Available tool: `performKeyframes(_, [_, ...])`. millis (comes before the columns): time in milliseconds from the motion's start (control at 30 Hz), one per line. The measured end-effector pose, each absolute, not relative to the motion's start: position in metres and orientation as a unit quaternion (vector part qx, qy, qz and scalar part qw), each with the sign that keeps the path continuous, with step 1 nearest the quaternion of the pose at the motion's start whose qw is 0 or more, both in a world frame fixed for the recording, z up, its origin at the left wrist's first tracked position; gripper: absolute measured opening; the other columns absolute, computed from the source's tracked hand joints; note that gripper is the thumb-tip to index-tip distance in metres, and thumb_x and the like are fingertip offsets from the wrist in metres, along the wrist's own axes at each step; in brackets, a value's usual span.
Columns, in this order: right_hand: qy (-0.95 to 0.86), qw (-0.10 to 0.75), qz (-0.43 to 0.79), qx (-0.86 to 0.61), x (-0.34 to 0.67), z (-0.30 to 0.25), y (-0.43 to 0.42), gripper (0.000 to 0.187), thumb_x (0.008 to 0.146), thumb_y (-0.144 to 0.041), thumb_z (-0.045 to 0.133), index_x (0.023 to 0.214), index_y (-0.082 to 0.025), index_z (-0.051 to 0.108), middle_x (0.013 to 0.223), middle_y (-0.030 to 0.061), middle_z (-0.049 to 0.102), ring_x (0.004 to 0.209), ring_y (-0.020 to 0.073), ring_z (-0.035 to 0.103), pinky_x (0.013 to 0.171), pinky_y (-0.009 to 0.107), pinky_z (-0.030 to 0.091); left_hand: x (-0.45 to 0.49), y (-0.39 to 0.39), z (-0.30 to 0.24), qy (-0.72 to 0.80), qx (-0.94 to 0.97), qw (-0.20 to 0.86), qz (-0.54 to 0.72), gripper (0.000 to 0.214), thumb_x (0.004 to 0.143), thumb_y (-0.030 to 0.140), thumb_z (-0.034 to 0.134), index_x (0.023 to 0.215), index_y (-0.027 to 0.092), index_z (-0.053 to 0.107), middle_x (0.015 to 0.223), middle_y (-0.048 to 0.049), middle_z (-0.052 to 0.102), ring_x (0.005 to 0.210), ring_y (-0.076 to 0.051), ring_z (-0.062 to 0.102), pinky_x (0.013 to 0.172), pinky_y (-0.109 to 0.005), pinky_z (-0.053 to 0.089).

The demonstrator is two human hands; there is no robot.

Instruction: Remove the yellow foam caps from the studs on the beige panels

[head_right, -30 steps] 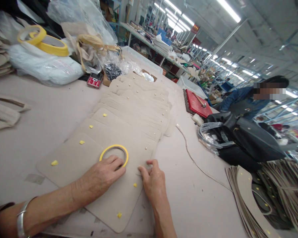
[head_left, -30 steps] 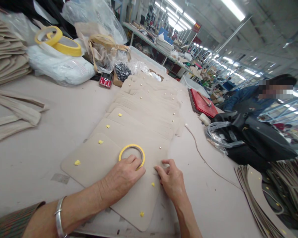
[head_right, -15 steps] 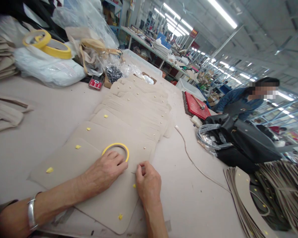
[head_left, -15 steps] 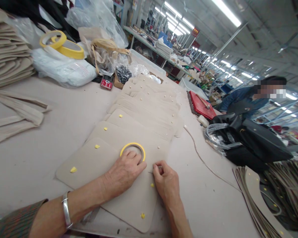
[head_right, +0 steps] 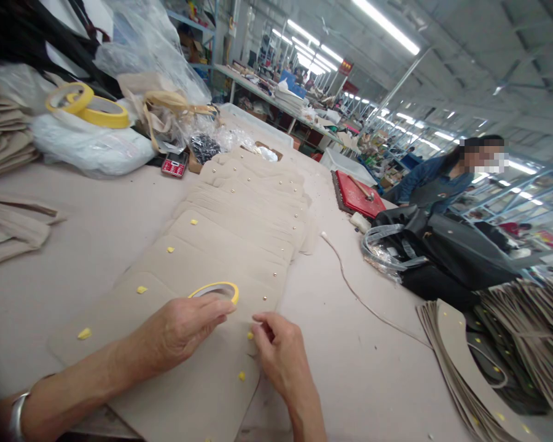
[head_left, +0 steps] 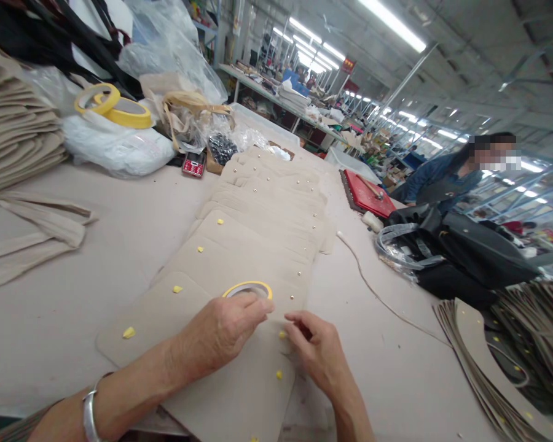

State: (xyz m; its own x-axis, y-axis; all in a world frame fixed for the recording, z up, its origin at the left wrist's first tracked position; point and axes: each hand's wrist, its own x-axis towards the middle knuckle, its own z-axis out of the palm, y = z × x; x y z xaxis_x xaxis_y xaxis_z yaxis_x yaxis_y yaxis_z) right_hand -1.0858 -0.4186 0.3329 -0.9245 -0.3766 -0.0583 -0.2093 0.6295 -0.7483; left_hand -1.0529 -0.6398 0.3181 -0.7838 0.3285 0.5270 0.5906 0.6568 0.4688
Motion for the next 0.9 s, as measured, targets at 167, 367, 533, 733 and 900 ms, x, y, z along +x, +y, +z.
performKeyframes(167, [0.834,-0.042,-0.467,-0.291,-1.075,0.340,-0.442,0.020,0.091,-0.018,0.055,0.107,-0.019,0.066,0.092,0.0042,0.069,0.081,0.0141,0.063,0.073,0.024,0.050,-1.044,-0.638,0.319,-0.867,-0.273,0.217,-0.355,0.047,0.100,0.019,0.041,0.145,0.019,0.030,0.118,-0.0081,0.066,0.104,-0.015,0.064,0.088,-0.025,0.054])
performKeyframes(367, [0.830,-0.106,-0.400,-0.375,-1.071,0.336,-0.453,0.020,0.090,-0.007,0.049,0.095,-0.019,0.063,0.087,0.0048,0.067,0.082,0.0156,0.062,0.074,0.027,0.050,-1.039,-0.633,0.317,-0.871,-0.272,0.230,-0.338,0.038,0.100,0.020,0.040,0.137,0.015,0.036,0.110,-0.0082,0.069,0.100,-0.015,0.066,0.085,-0.024,0.054])
performKeyframes(533, [0.832,-0.210,-0.346,-0.380,-1.071,0.327,-0.455,0.018,0.087,-0.005,0.048,0.086,-0.018,0.060,0.070,0.0026,0.063,0.065,0.0137,0.058,0.062,0.023,0.047,-1.042,-0.628,0.320,-0.878,-0.254,0.165,-0.371,0.018,0.100,0.017,0.037,0.108,0.019,0.052,0.092,-0.0021,0.066,0.085,-0.016,0.064,0.072,-0.026,0.050])
performKeyframes(733, [0.838,-0.252,-0.355,-0.329,-1.068,0.324,-0.456,0.017,0.083,-0.006,0.052,0.083,-0.017,0.065,0.067,0.0013,0.065,0.058,0.0115,0.058,0.058,0.021,0.047,-1.050,-0.625,0.323,-0.905,-0.229,0.130,-0.333,0.021,0.097,0.015,0.037,0.086,0.019,0.054,0.077,-0.0015,0.057,0.069,-0.017,0.056,0.060,-0.028,0.042])
performKeyframes(900, [0.810,-0.006,-0.584,-0.046,-1.083,0.322,-0.451,0.018,0.080,-0.031,0.060,0.069,-0.017,0.064,0.052,-0.0018,0.059,0.044,0.0113,0.054,0.045,0.021,0.044,-1.057,-0.616,0.333,-0.893,-0.267,0.194,-0.307,0.025,0.094,0.011,0.034,0.078,0.019,0.051,0.070,-0.0006,0.050,0.056,-0.014,0.045,0.050,-0.026,0.034])
